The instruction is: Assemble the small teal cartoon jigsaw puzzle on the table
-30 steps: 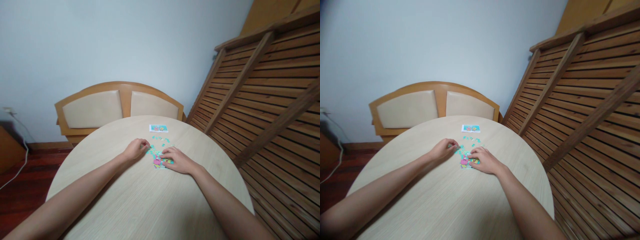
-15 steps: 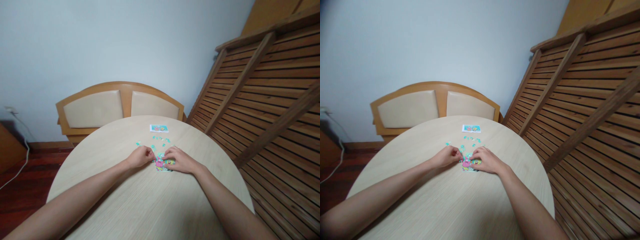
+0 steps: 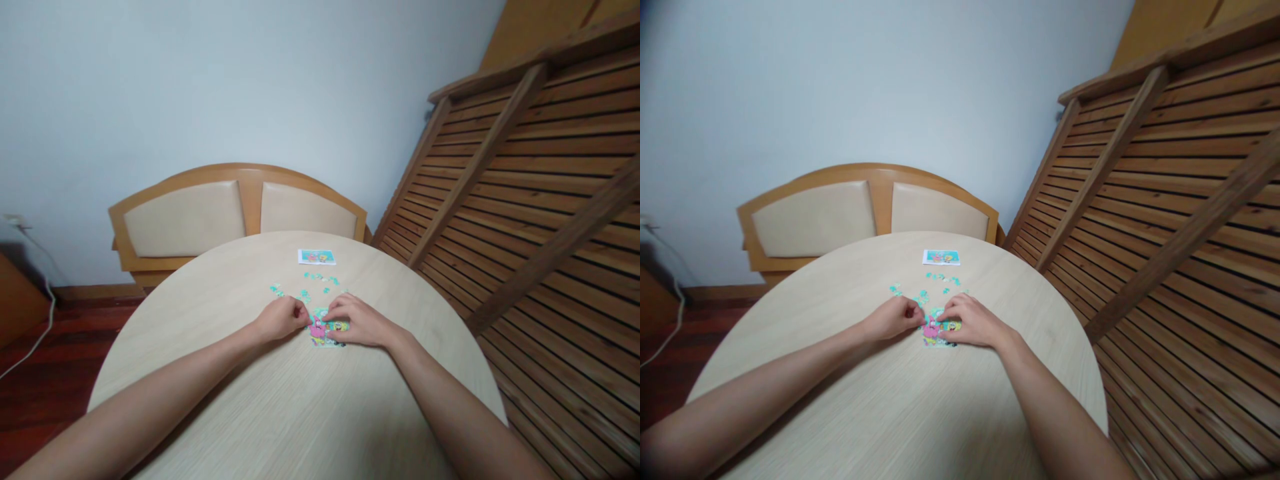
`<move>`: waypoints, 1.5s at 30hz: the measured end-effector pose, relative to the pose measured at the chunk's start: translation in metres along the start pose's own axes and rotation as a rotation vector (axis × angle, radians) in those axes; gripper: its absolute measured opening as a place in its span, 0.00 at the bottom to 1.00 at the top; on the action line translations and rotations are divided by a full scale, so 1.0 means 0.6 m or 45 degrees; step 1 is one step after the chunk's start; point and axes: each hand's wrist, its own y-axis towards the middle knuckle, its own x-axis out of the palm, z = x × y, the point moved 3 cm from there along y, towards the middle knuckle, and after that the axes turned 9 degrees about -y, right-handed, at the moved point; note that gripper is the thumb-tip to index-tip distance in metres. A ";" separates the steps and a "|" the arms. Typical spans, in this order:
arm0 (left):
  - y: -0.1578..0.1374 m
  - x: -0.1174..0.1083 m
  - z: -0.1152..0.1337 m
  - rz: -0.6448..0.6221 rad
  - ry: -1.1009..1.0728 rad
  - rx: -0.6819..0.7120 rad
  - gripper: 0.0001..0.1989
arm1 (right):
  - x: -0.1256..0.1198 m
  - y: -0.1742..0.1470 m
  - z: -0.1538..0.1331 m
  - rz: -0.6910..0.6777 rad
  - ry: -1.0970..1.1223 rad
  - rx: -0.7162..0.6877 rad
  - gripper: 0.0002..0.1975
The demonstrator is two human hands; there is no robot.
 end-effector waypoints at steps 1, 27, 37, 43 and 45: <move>-0.001 0.000 0.003 -0.004 0.001 0.002 0.11 | 0.000 0.000 0.000 -0.005 -0.001 -0.002 0.16; 0.008 -0.026 -0.016 0.275 0.308 0.395 0.14 | -0.003 0.001 0.001 0.057 0.052 -0.010 0.13; 0.019 -0.012 -0.037 0.199 0.401 0.329 0.19 | 0.013 -0.012 0.065 0.251 -0.078 0.316 0.16; 0.016 -0.014 -0.038 0.193 0.363 0.330 0.17 | 0.016 -0.013 0.068 0.227 -0.122 0.394 0.19; 0.017 -0.013 -0.040 0.192 0.351 0.343 0.17 | 0.021 -0.012 0.072 0.228 -0.131 0.428 0.20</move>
